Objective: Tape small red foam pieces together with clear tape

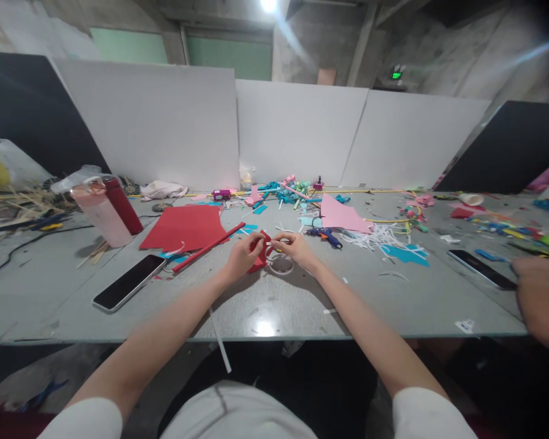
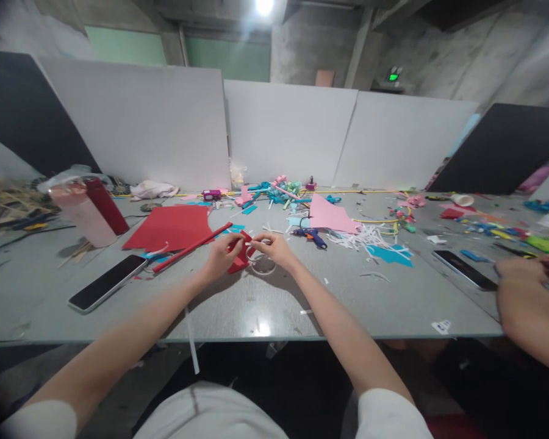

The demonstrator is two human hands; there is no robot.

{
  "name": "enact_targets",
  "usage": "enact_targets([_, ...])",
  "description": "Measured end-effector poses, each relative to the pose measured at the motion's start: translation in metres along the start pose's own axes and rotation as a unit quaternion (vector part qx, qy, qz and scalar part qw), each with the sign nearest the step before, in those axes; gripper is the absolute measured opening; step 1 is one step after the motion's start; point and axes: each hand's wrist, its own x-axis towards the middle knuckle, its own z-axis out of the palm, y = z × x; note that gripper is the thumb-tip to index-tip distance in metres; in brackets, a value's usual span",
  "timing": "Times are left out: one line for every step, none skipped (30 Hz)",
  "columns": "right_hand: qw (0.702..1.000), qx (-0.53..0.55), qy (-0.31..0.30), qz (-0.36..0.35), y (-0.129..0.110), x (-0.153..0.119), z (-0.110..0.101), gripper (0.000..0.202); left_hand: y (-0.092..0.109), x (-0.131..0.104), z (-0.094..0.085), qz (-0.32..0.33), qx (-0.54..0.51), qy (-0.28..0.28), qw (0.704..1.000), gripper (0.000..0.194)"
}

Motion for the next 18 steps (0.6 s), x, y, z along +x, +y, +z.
enact_targets([1.000, 0.004, 0.001, -0.001, 0.000, 0.000, 0.000, 0.053, 0.000, 0.000, 0.000, -0.001, -0.009, 0.005, 1.000, 0.021])
enact_targets([1.000, 0.007, 0.003, -0.002, 0.001, 0.000, 0.001, 0.054, -0.001, 0.000, 0.001, -0.002, -0.017, 0.010, 1.000, 0.024])
enact_targets([1.000, 0.007, 0.005, -0.005, 0.001, 0.000, 0.001, 0.055, -0.001, 0.001, 0.001, -0.005, -0.022, 0.014, 1.000, 0.028])
enact_targets([1.000, 0.004, 0.008, -0.009, 0.002, 0.001, 0.002, 0.055, -0.002, 0.001, 0.002, -0.008, -0.023, 0.018, 1.000, 0.032])
enact_targets([1.000, -0.003, 0.011, -0.016, 0.003, 0.002, 0.002, 0.056, -0.004, 0.002, 0.003, -0.013, -0.020, 0.022, 0.999, 0.037])
enact_targets([0.999, -0.012, 0.017, -0.025, 0.004, 0.003, 0.002, 0.056, -0.005, 0.002, 0.004, -0.018, -0.013, 0.025, 0.999, 0.041])
enact_targets([0.999, -0.022, 0.023, -0.035, 0.005, 0.005, 0.003, 0.055, -0.006, 0.003, 0.004, -0.024, -0.006, 0.028, 0.999, 0.043])
enact_targets([0.998, -0.031, 0.031, -0.046, 0.006, 0.006, 0.003, 0.055, -0.007, 0.003, 0.005, -0.028, 0.000, 0.028, 0.999, 0.044])
enact_targets([0.997, -0.039, 0.039, -0.055, 0.007, 0.007, 0.003, 0.055, -0.008, 0.003, 0.006, -0.030, 0.004, 0.025, 0.999, 0.043])
enact_targets([0.996, -0.044, 0.048, -0.060, 0.007, 0.008, 0.003, 0.055, -0.008, 0.003, 0.006, -0.030, 0.005, 0.020, 0.999, 0.041])
enact_targets([0.995, -0.047, 0.055, -0.062, 0.008, 0.009, 0.003, 0.055, -0.008, 0.003, 0.007, -0.027, 0.004, 0.014, 1.000, 0.039])
enact_targets([0.995, -0.048, 0.060, -0.060, 0.008, 0.010, 0.003, 0.055, -0.008, 0.003, 0.008, -0.021, -0.001, 0.008, 1.000, 0.036])
enact_targets([0.995, -0.045, 0.064, -0.056, 0.009, 0.010, 0.004, 0.055, -0.007, 0.002, 0.009, -0.015, -0.009, 0.004, 1.000, 0.035])
enact_targets([0.996, -0.040, 0.068, -0.053, 0.009, 0.011, 0.005, 0.056, -0.005, 0.002, 0.009, -0.010, -0.019, 0.002, 1.000, 0.034])
enact_targets([0.996, -0.035, 0.072, -0.050, 0.009, 0.011, 0.006, 0.056, -0.003, 0.001, 0.010, -0.008, -0.029, 0.004, 1.000, 0.034])
enact_targets([0.995, -0.032, 0.077, -0.050, 0.009, 0.010, 0.007, 0.056, -0.001, 0.000, 0.010, -0.009, -0.039, 0.008, 0.999, 0.034])
enact_targets([0.995, -0.030, 0.084, -0.051, 0.009, 0.010, 0.009, 0.055, 0.001, 0.000, 0.010, -0.011, -0.048, 0.012, 0.999, 0.034])
enact_targets([0.994, -0.028, 0.091, -0.053, 0.008, 0.009, 0.010, 0.055, 0.003, -0.001, 0.010, -0.014, -0.053, 0.014, 0.998, 0.035])
